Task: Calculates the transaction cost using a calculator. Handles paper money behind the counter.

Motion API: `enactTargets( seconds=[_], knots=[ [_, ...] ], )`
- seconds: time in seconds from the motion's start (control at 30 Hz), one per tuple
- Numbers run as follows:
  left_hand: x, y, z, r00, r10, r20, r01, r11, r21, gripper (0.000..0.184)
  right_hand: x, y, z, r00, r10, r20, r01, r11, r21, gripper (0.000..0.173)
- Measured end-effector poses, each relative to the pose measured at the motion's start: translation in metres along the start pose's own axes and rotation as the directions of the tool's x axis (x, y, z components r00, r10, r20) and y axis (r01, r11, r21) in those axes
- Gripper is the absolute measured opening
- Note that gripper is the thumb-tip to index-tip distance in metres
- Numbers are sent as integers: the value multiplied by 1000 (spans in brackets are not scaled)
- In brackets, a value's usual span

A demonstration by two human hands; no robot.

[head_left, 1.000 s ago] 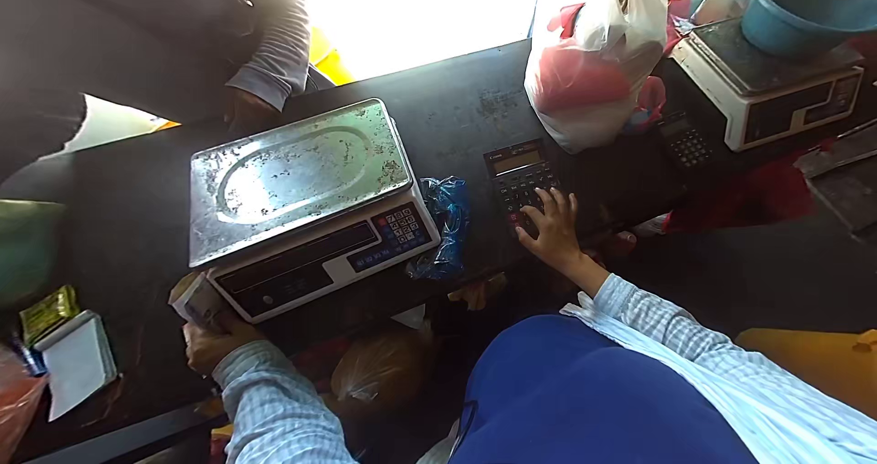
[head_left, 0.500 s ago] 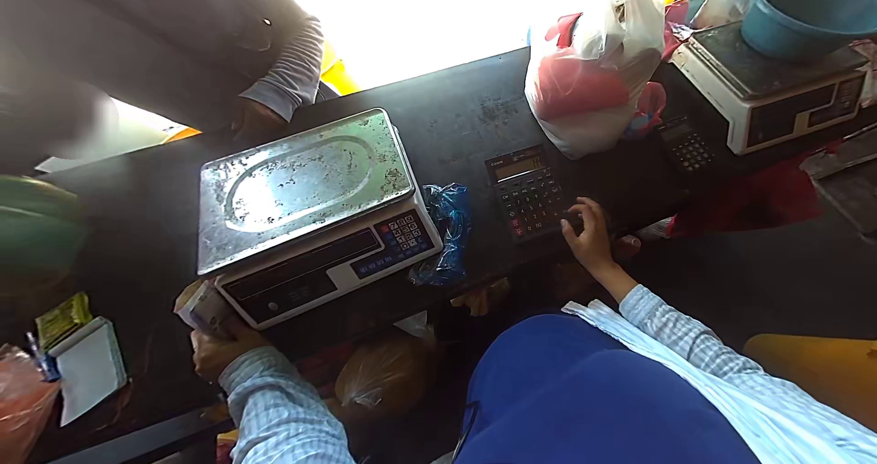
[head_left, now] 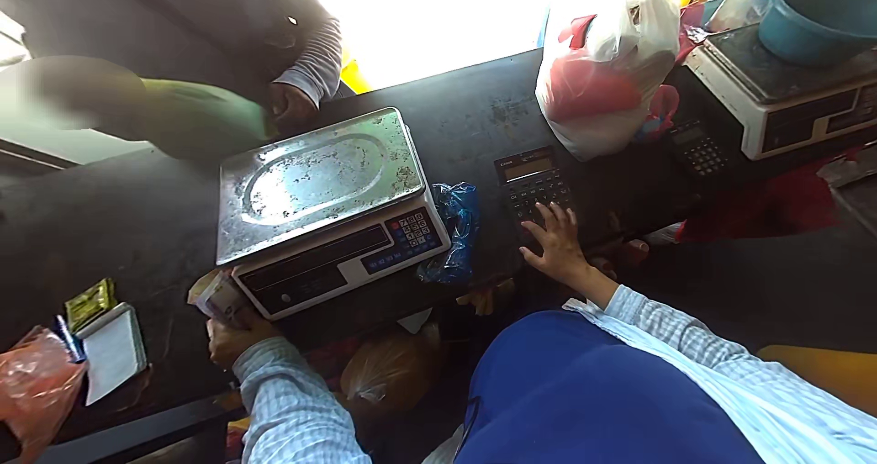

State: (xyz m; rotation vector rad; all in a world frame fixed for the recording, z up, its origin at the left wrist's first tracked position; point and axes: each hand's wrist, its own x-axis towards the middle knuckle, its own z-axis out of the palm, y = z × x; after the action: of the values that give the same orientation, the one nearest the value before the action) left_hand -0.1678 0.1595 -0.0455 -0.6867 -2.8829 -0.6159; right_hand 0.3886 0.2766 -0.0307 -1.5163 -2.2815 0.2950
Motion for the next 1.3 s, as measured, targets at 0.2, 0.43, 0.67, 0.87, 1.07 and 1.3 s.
enactTargets(
  seconds=[0.2, 0.43, 0.67, 0.87, 1.07, 1.3],
  knots=[
    [-19, 31, -29, 996, -53, 76, 57, 997, -49, 53, 5, 5, -2, 997, 51, -56, -54, 998, -45, 52],
    [-17, 31, -30, 996, -47, 75, 50, 998, -33, 52, 20, 3, -1, 995, 101, -3, -101, 993, -53, 55],
    [-20, 33, -33, 996, -40, 74, 42, 999, -29, 52, 2, 31, -9, 954, 223, -203, -184, 963, 195, 46],
    [-15, 26, -26, 996, -56, 70, 57, 998, -15, 55, -21, 69, 2, 932, 245, -266, -168, 945, 282, 57],
    [-22, 33, -33, 997, -39, 67, 41, 999, -25, 51, -14, 58, -1, 952, 197, -235, -155, 970, 185, 50],
    [-21, 33, -32, 997, -48, 63, 49, 999, -19, 52, -1, 50, -6, 969, 166, -182, -134, 975, 179, 40]
  ],
)
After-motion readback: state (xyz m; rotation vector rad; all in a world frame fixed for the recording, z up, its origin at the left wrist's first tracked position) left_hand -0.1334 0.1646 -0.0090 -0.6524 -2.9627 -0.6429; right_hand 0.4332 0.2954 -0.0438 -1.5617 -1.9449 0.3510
